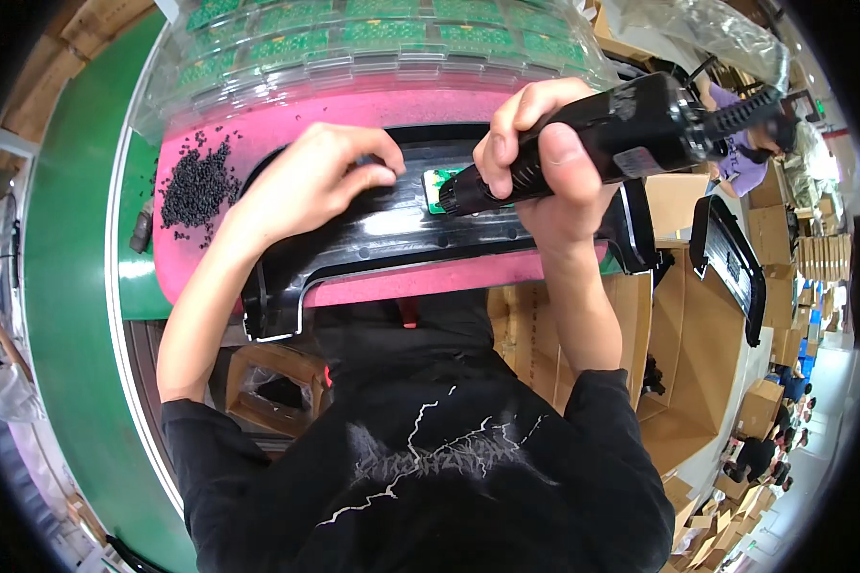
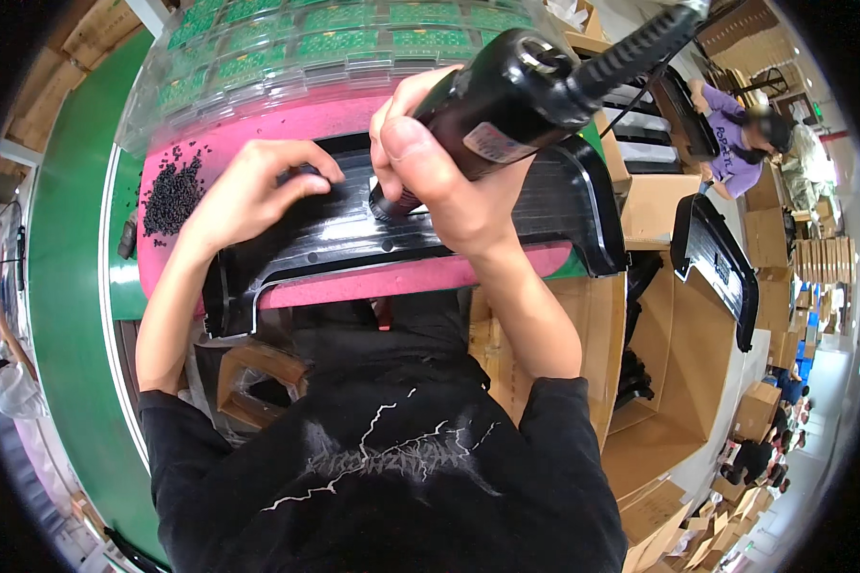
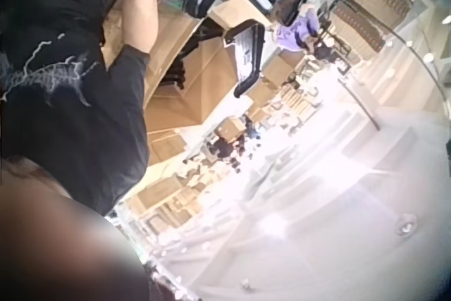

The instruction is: Assembling circuit boards into plastic components using an electric screwdriver in a factory setting.

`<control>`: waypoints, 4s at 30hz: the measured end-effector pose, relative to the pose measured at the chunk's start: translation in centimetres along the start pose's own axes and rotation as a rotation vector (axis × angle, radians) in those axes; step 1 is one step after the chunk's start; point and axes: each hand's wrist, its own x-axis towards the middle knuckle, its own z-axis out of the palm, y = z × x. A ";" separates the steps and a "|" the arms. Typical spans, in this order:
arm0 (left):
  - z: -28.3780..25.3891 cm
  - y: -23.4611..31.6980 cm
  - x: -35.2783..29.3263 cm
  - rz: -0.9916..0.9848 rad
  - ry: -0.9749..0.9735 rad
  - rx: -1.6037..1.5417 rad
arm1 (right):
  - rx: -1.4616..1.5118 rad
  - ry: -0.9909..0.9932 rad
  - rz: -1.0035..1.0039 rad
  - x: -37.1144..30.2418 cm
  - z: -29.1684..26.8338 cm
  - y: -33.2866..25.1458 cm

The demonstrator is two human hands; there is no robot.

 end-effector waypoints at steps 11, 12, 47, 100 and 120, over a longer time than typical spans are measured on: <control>2.6 -2.6 -0.5 0.135 -0.064 0.037 | -0.037 -0.148 0.090 0.6 0.5 2.2; 2.5 -2.7 -0.6 0.144 -0.058 0.038 | -0.049 -0.129 0.081 0.6 0.8 2.6; 2.4 -2.3 -0.7 0.093 -0.059 0.091 | -0.089 0.287 -0.058 -0.6 -3.7 -1.9; 11.9 0.7 -19.2 -0.276 0.495 -1.471 | -0.197 0.819 0.120 0.5 -6.1 -2.6; -6.4 -7.6 -42.5 0.244 1.947 -0.988 | -2.084 1.197 0.570 -27.6 -36.7 -15.8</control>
